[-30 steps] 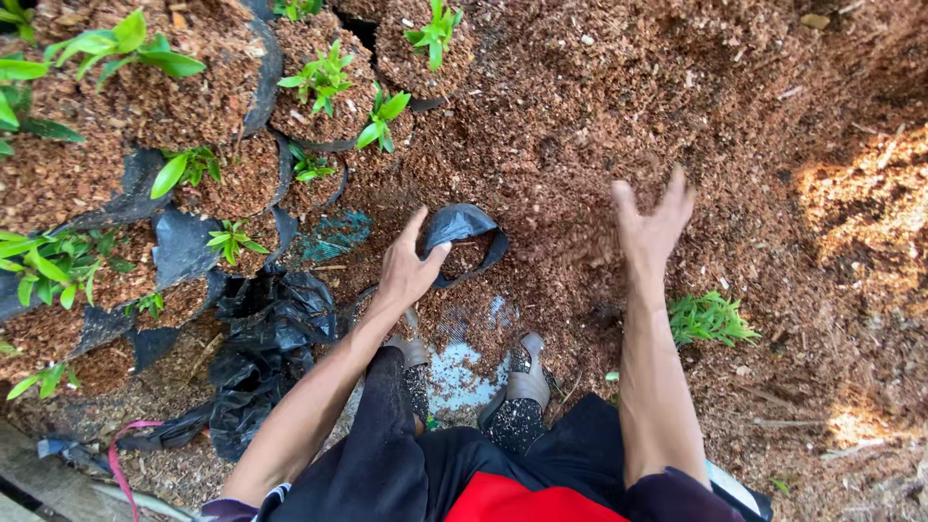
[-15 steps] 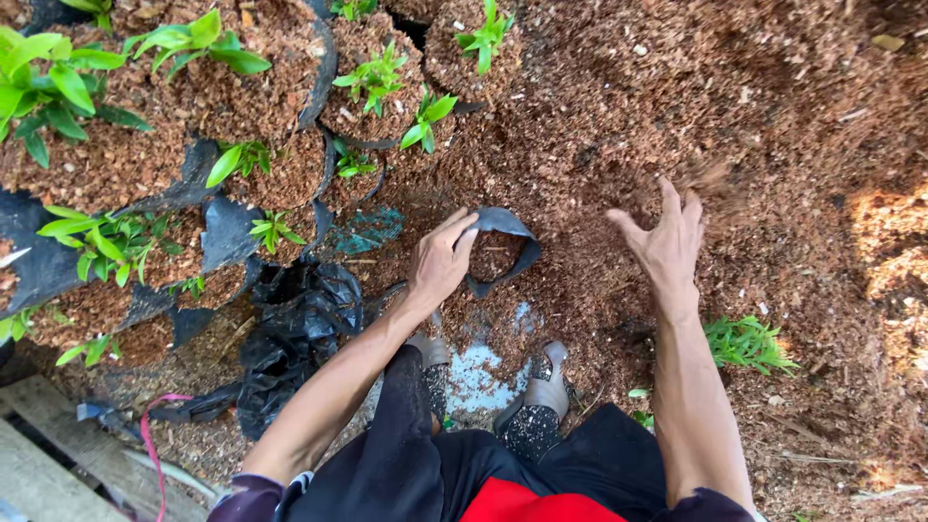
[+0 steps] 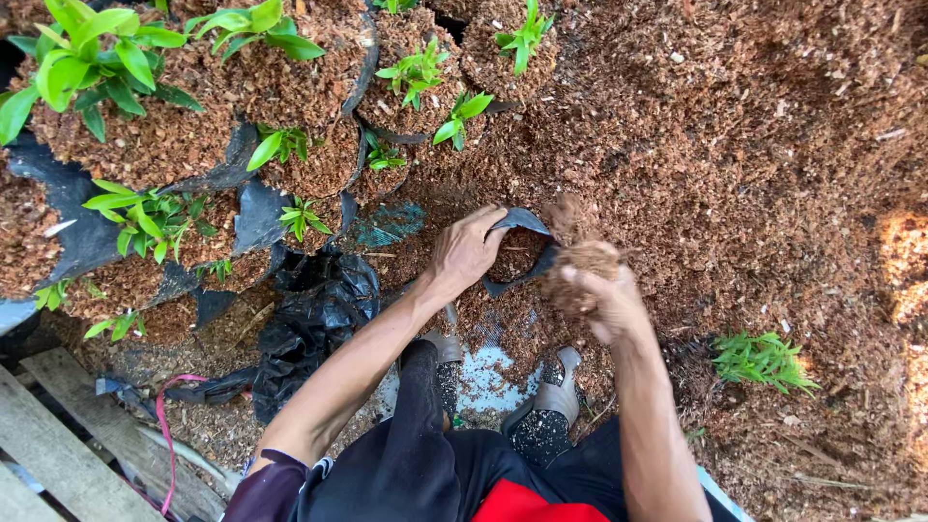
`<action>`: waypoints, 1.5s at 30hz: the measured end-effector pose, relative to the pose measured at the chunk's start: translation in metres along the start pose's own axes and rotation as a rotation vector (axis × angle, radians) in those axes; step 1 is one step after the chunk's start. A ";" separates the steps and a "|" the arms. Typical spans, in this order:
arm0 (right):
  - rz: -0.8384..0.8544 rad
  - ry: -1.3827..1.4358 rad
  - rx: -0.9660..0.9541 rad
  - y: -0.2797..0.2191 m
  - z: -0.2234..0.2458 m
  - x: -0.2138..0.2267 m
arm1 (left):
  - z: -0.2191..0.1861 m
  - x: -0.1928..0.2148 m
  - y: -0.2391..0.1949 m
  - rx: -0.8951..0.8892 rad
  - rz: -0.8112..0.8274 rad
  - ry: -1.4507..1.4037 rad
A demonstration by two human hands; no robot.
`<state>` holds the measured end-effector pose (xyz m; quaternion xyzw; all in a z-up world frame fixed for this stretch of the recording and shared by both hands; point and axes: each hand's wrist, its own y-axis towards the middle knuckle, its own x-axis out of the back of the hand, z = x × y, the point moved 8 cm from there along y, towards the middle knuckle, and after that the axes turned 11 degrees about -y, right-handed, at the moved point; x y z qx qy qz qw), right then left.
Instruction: The person fills small black nursery bags with soil by hand and then plants small green seedlings into them, placing the completed bags onto a stack.
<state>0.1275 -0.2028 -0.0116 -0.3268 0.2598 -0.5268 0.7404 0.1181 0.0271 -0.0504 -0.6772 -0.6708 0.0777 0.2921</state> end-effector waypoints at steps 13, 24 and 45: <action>-0.337 -0.984 0.342 -0.007 0.016 -0.077 | -0.003 -0.012 -0.003 0.007 0.072 0.056; -0.714 -0.981 0.390 -0.011 0.006 -0.047 | -0.002 -0.014 -0.007 -0.134 0.001 0.069; -0.346 -0.559 -0.005 0.019 -0.042 0.051 | 0.010 -0.006 -0.010 0.005 0.000 -0.041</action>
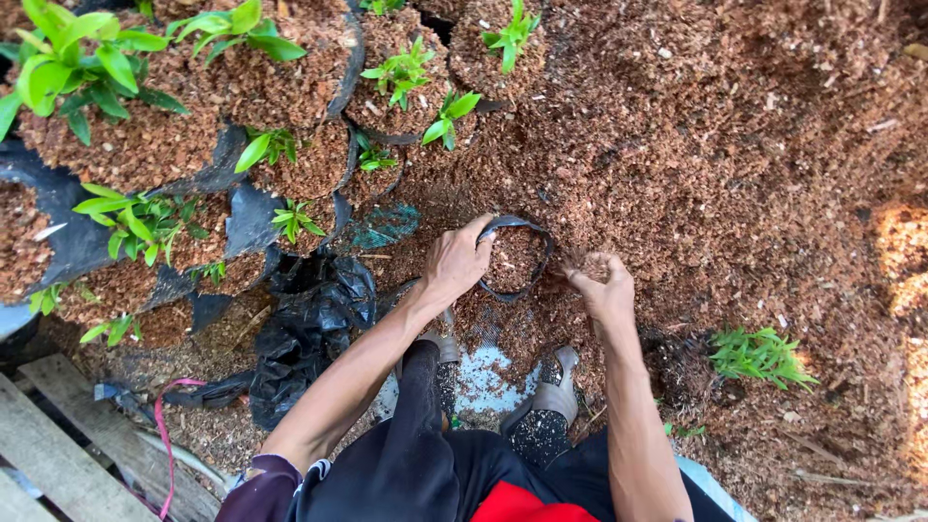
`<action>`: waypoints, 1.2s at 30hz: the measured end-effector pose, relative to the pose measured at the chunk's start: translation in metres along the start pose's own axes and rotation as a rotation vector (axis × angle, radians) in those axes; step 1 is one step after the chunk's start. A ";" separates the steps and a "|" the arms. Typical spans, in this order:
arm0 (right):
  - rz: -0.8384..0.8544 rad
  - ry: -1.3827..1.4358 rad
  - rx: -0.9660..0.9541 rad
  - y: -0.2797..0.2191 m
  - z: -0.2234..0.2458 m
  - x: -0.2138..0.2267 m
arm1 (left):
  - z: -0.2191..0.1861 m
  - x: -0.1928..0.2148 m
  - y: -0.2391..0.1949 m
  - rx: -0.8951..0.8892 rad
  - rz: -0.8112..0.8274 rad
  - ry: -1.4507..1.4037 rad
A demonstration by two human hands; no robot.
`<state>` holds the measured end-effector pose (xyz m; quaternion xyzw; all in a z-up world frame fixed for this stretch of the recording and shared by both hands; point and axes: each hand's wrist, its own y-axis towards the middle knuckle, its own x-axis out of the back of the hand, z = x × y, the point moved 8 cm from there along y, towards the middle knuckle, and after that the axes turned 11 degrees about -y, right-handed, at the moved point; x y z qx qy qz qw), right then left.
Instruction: The person fills small black nursery bags with soil by hand and then plants small green seedlings into them, placing the completed bags onto a stack.
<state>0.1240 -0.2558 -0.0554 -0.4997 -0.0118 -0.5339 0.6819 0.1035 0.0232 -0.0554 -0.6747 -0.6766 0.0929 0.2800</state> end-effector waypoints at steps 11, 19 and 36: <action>0.126 -0.416 0.115 -0.063 0.113 -0.049 | 0.000 -0.008 -0.003 -0.092 0.045 0.053; -0.081 -0.302 0.085 -0.039 0.039 -0.036 | -0.002 -0.010 -0.008 0.129 0.159 -0.006; -0.463 -0.629 0.492 0.023 -0.008 0.028 | 0.037 0.032 -0.038 0.299 0.118 -0.236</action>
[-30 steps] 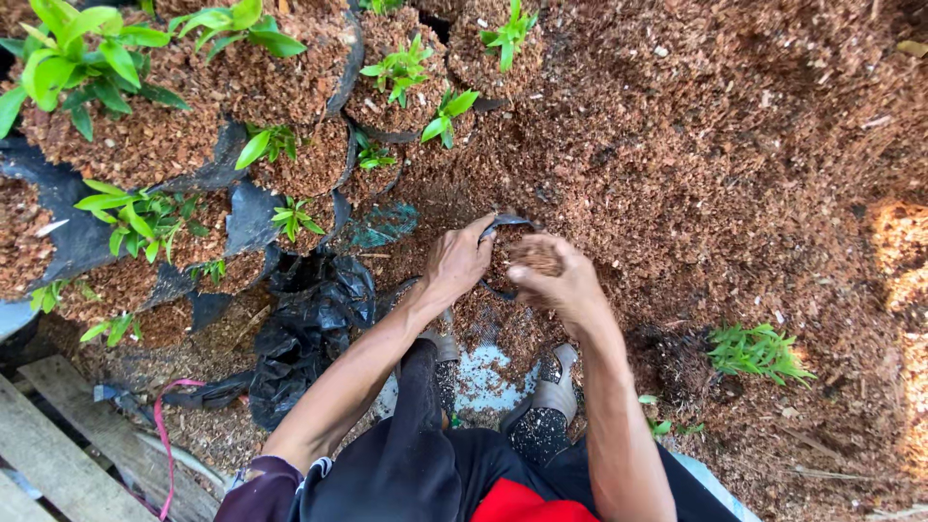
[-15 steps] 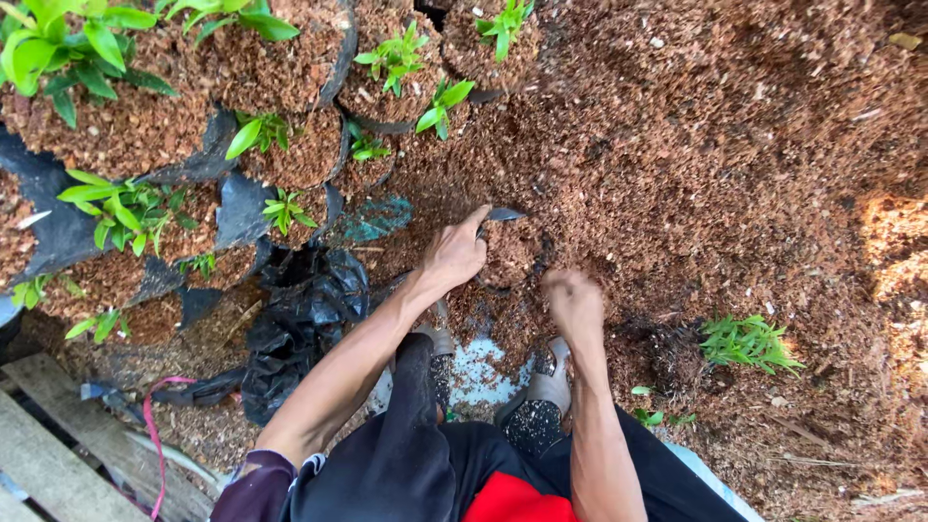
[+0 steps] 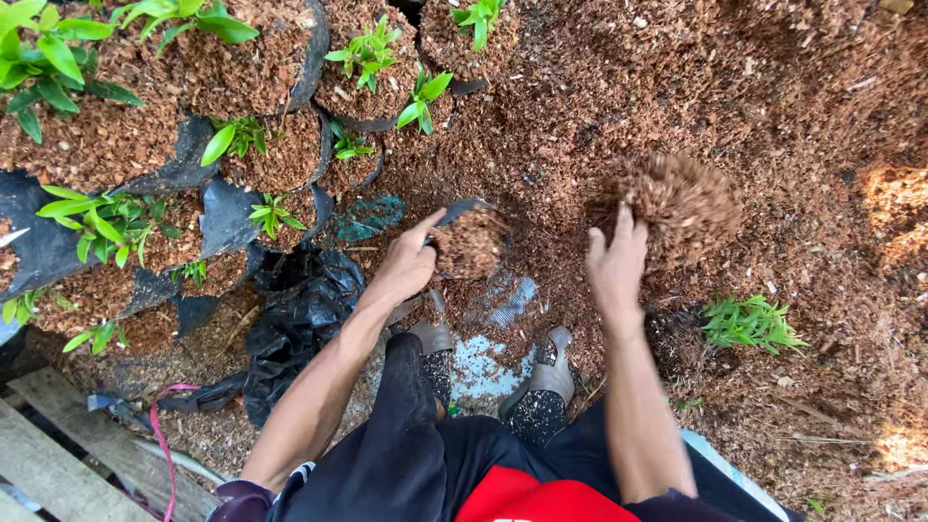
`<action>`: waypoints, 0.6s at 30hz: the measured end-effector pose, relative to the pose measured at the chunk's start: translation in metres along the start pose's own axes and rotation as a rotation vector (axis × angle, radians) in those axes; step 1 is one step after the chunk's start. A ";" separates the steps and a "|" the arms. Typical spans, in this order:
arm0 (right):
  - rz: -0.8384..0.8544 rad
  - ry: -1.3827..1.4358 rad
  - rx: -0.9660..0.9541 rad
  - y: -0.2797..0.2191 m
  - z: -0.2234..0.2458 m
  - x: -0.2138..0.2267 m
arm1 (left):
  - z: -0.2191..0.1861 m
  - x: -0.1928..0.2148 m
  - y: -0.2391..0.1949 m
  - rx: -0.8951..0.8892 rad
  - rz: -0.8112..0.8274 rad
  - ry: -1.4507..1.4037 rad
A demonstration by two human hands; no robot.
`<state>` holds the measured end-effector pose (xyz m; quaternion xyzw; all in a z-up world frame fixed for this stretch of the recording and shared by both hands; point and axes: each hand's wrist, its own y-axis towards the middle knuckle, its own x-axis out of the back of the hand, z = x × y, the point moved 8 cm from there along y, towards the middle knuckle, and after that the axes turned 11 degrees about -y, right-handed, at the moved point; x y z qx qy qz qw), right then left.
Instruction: The person fills small black nursery bags with soil by hand and then plants small green seedlings into them, placing the completed bags onto a stack.
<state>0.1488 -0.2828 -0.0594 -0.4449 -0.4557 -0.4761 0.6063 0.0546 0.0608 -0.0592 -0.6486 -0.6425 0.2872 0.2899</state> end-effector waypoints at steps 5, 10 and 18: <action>0.346 0.497 0.305 -0.071 0.159 -0.051 | 0.015 0.030 -0.011 -0.070 -0.073 -0.177; 0.363 0.195 -0.050 0.002 0.098 -0.016 | 0.004 0.039 -0.021 -0.128 -0.094 -0.224; 0.065 -0.204 -0.035 0.061 0.020 0.086 | 0.003 -0.050 0.003 0.088 -0.024 -0.301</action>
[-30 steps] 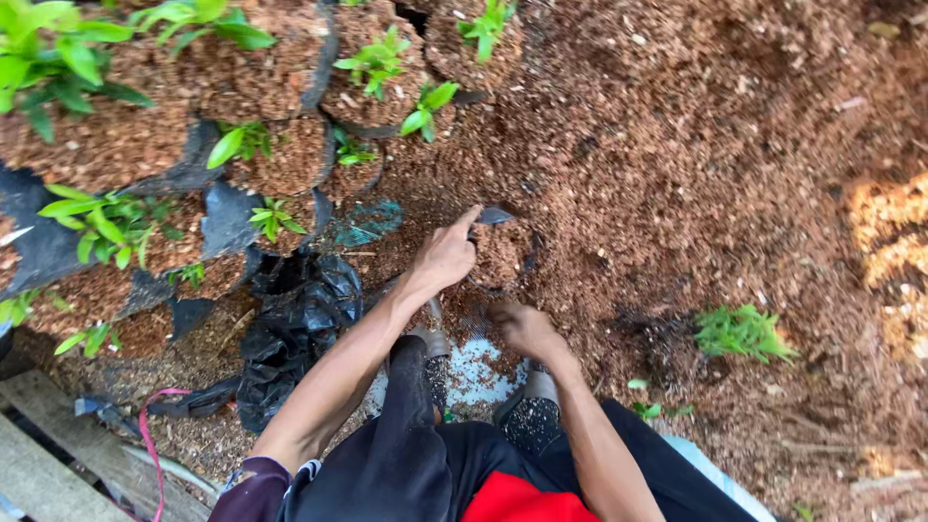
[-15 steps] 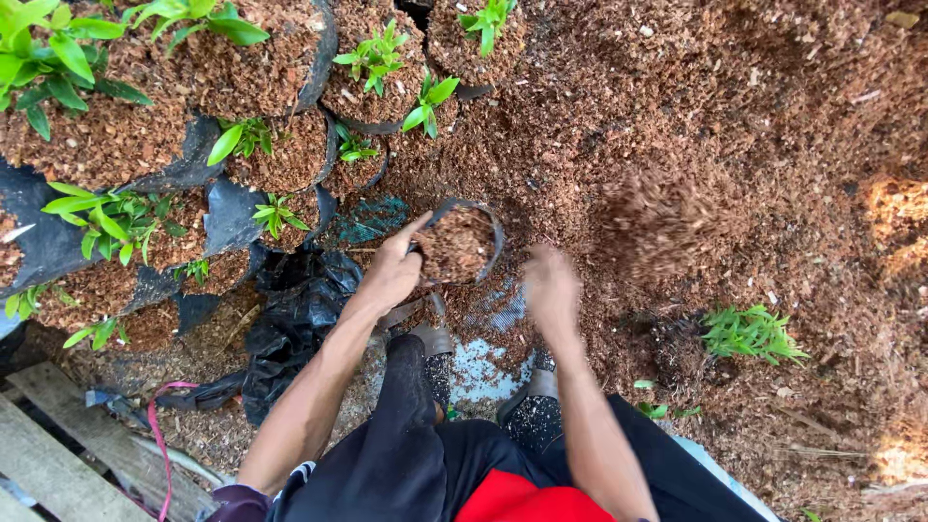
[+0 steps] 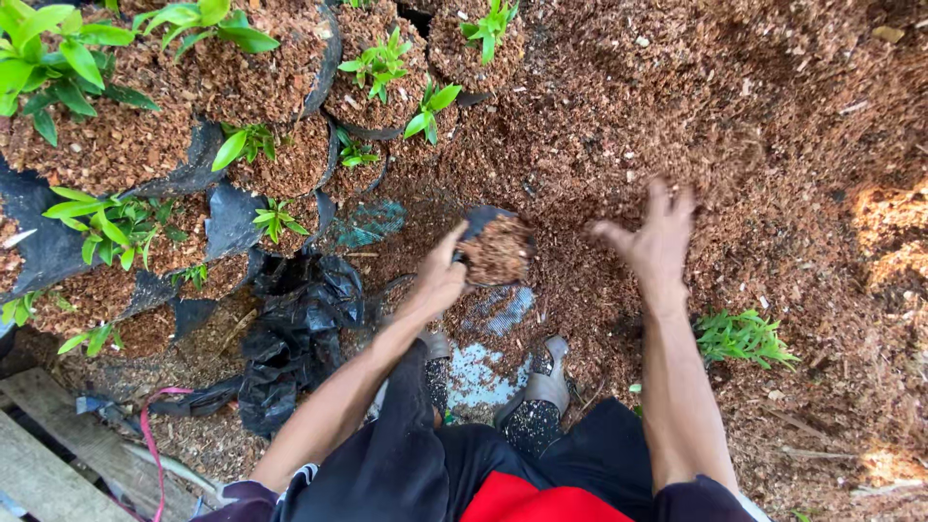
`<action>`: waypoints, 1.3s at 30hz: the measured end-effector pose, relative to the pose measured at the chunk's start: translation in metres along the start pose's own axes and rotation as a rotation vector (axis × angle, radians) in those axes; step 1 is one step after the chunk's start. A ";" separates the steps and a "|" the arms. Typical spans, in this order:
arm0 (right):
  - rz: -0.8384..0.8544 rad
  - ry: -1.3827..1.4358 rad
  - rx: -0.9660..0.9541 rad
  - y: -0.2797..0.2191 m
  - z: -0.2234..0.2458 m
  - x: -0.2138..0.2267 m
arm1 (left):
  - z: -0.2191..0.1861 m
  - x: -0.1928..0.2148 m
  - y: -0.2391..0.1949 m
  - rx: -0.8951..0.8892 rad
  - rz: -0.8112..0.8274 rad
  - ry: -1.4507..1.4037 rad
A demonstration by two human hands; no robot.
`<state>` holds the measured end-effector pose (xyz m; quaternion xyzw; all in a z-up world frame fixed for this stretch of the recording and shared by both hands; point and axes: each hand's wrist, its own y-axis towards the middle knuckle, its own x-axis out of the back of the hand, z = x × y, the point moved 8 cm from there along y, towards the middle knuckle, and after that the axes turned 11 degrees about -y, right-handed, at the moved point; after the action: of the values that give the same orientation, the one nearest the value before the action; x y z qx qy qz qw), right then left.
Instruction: The person fills small black nursery bags with soil by hand and then plants small green seedlings into them, placing the completed bags onto a stack.
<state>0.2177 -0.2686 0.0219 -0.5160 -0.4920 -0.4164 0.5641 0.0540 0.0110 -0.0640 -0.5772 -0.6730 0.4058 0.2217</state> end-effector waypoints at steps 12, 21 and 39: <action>0.540 1.080 -0.292 -0.079 0.048 -0.068 | -0.042 -0.016 0.024 -0.488 -0.105 0.503; 0.410 0.377 0.030 -0.088 0.148 -0.029 | -0.040 -0.021 0.025 -0.477 -0.035 0.524; 0.294 0.474 -0.204 -0.100 0.083 -0.056 | -0.026 -0.015 0.018 -0.320 0.054 1.065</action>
<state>0.1002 -0.2005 -0.0170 -0.5241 -0.2222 -0.4863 0.6629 0.0883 0.0047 -0.0612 -0.7460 -0.5063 -0.0437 0.4305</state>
